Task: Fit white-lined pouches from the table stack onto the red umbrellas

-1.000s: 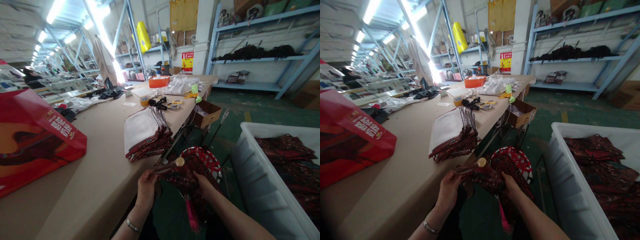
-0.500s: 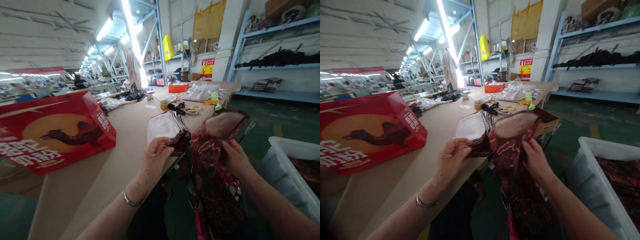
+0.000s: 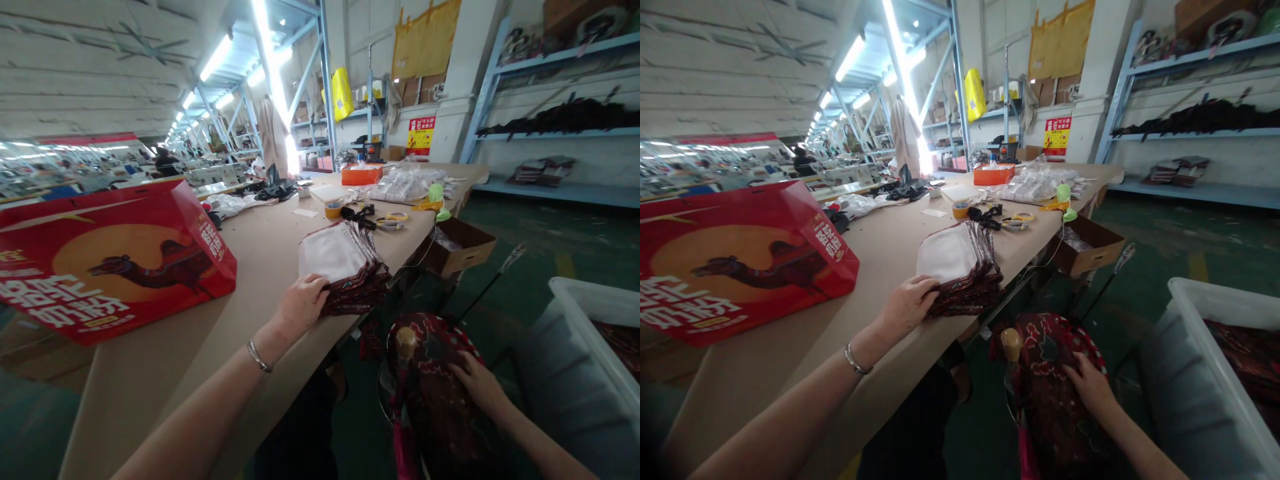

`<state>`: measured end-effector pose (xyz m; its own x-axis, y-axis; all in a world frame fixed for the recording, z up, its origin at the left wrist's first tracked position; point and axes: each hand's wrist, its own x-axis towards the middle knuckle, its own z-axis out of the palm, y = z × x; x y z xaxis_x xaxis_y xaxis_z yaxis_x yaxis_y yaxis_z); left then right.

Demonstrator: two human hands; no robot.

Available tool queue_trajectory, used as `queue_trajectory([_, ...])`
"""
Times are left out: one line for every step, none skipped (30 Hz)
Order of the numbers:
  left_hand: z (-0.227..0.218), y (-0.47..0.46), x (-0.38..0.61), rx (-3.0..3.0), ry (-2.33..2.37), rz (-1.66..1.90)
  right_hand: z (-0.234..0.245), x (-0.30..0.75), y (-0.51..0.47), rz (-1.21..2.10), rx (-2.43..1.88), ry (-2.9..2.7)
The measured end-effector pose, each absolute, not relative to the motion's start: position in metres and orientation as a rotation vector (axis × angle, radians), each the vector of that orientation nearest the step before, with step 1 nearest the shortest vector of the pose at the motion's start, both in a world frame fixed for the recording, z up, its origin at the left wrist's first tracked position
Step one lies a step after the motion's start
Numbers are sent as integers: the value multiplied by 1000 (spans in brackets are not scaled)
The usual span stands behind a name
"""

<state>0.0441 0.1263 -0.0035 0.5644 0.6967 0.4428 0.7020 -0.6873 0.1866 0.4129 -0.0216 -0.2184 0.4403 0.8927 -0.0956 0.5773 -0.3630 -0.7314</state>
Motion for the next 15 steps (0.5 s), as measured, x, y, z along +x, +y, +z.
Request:
queue_trajectory([0, 127, 45, -2762, -1233, -697, -230, 414, -24, 665, -2081, -1231])
queue_trajectory([4, 127, 46, -2751, -1237, -624, -231, 413, -23, 664, -2062, -1234])
queue_trajectory([8, 128, 46, -2743, -1244, -554, -223, 412, -20, 649, -2013, -1242])
queue_trajectory([13, 129, 46, -2736, -1251, -498, -205, 408, -15, 612, -1939, -1255])
queue_trajectory([18, 131, 46, -2727, -1260, -463, -179, 402, -7, 559, -1847, -1279])
queue_trajectory([22, 132, 46, -2714, -1273, -451, -148, 393, 2, 499, -1748, -1316])
queue_trajectory([26, 134, 46, -2700, -1291, -469, -113, 381, 13, 422, -1651, -1354])
queue_trajectory([29, 136, 47, -2688, -1311, -510, -77, 367, 23, 337, -1569, -1447])
queue_trajectory([33, 138, 47, -2680, -1335, -567, -43, 350, 34, 247, -1461, -1591])
queue_trajectory([35, 139, 48, -2679, -1359, -632, -12, 332, 44, 147, -1332, -1728])
queue_trajectory([38, 140, 48, -2691, -1378, -694, 13, 313, 54, 90, -1228, -1848])
queue_trajectory([40, 140, 49, -2712, -1391, -752, 34, 295, 64, 56, -1151, -1938])
queue_trajectory([42, 140, 50, -2735, -1399, -802, 48, 277, 74, 22, -1114, -2026])
queue_trajectory([44, 140, 51, -2758, -1406, -846, 58, 261, 84, -3, -1113, -2119])
queue_trajectory([45, 139, 51, -2778, -1416, -890, 63, 247, 93, -29, -1138, -2214])
